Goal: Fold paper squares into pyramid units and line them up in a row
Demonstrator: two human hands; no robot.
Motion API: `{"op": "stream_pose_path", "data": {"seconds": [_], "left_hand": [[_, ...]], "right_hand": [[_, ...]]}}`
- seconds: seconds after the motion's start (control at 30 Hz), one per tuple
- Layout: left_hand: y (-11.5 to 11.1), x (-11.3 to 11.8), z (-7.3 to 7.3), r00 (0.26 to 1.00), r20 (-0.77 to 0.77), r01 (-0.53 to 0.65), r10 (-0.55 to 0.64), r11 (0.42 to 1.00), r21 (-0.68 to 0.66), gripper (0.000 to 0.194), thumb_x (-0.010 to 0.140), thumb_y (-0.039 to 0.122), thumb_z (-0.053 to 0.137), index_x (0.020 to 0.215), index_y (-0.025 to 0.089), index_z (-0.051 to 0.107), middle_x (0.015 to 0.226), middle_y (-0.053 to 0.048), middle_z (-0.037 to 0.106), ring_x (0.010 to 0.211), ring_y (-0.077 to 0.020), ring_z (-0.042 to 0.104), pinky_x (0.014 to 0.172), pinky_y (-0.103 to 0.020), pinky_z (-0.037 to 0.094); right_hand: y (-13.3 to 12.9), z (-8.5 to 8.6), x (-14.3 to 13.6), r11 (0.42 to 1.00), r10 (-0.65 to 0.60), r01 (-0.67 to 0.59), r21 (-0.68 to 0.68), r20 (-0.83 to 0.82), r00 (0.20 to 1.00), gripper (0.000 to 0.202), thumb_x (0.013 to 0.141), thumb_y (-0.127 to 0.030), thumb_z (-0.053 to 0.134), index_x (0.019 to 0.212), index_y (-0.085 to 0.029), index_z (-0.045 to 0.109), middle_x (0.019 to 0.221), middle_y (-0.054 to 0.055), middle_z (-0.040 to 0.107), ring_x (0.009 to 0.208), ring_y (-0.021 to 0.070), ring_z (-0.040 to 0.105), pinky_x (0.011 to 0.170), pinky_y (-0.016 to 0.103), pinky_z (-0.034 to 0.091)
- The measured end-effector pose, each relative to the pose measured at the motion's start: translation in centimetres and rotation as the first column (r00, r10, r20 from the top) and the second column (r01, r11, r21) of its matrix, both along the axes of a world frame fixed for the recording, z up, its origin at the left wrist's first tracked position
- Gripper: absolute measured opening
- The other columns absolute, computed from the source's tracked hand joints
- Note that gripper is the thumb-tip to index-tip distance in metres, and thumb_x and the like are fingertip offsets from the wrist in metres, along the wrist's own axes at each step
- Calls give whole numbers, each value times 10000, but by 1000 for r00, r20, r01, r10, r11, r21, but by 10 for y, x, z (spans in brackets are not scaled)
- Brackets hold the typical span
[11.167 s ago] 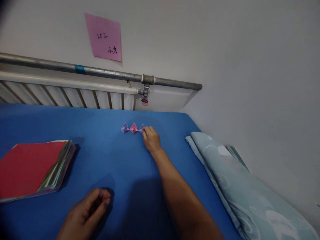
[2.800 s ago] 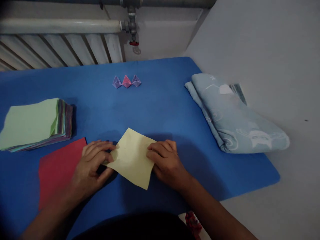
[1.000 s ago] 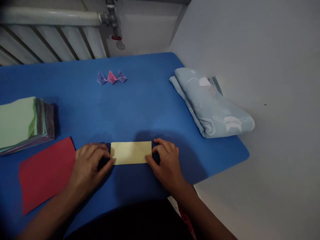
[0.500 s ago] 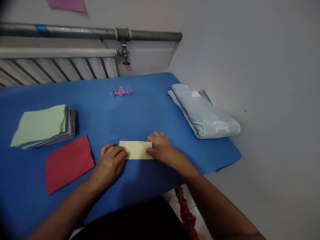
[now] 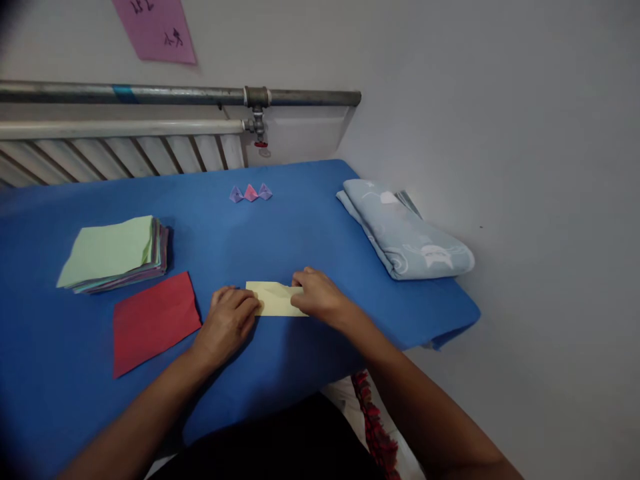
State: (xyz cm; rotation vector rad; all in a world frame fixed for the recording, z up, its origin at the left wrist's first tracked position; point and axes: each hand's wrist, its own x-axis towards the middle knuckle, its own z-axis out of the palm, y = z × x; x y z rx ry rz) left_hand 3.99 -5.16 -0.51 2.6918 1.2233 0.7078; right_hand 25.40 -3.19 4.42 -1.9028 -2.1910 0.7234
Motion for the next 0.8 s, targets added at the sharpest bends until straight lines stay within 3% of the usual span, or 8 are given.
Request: {"op": "stream_pose_path", "data": {"seconds": [0.13,0.27,0.33,0.47,0.6,0.8], "left_hand": [[1,-1,-2,1000,28,-10,9,1000,17,168,877,102,496,940,163,639,985,-81,667,934,-227,568,918,-452,397],[4,-2,-6,996,82,-25,20,998,59,154,881,126,501,948,179,629,988,-79,668,921,-226,569,910,-447,407],[4,-3,-5,994,111,-24,16,997,71,163,876,118,497,961,186,619,993,-74,666,924,-221,573,929,-454,407],[-4,-4,7,978,194,50,-77,989,137,187,852,148,551,1032,180,585,1010,-80,657,971,-219,578,981,-470,396],[-17,-4,14,960,220,131,-171,974,185,244,817,206,627,1050,175,560,1015,-83,657,1000,-223,579,1002,-470,390],[-22,-5,8,974,192,93,-121,985,145,199,828,184,620,1017,163,564,996,-83,652,982,-225,568,977,-467,409]], "right_hand": [[-10,-7,0,993,-108,95,-66,-236,966,302,657,-113,527,939,-206,581,653,-32,545,579,127,494,524,230,351],[-16,-17,-2,970,-232,160,-181,-517,824,569,614,-114,564,1171,-217,519,763,-32,558,598,112,508,543,220,384],[-17,-21,-5,956,-281,161,-246,-611,740,575,594,-119,573,1160,-211,521,776,-33,544,610,110,514,547,219,394],[-21,-27,-16,919,-391,219,-328,-682,618,464,634,-185,563,1094,-228,519,615,-80,472,481,99,442,464,215,354],[-31,-31,-28,911,-410,267,-315,-770,489,401,656,-245,576,1052,-246,519,648,-76,507,476,97,448,446,211,356],[-41,-34,-38,900,-420,291,-324,-820,388,389,645,-267,600,1023,-238,513,666,-70,527,514,105,470,475,215,375]]}}
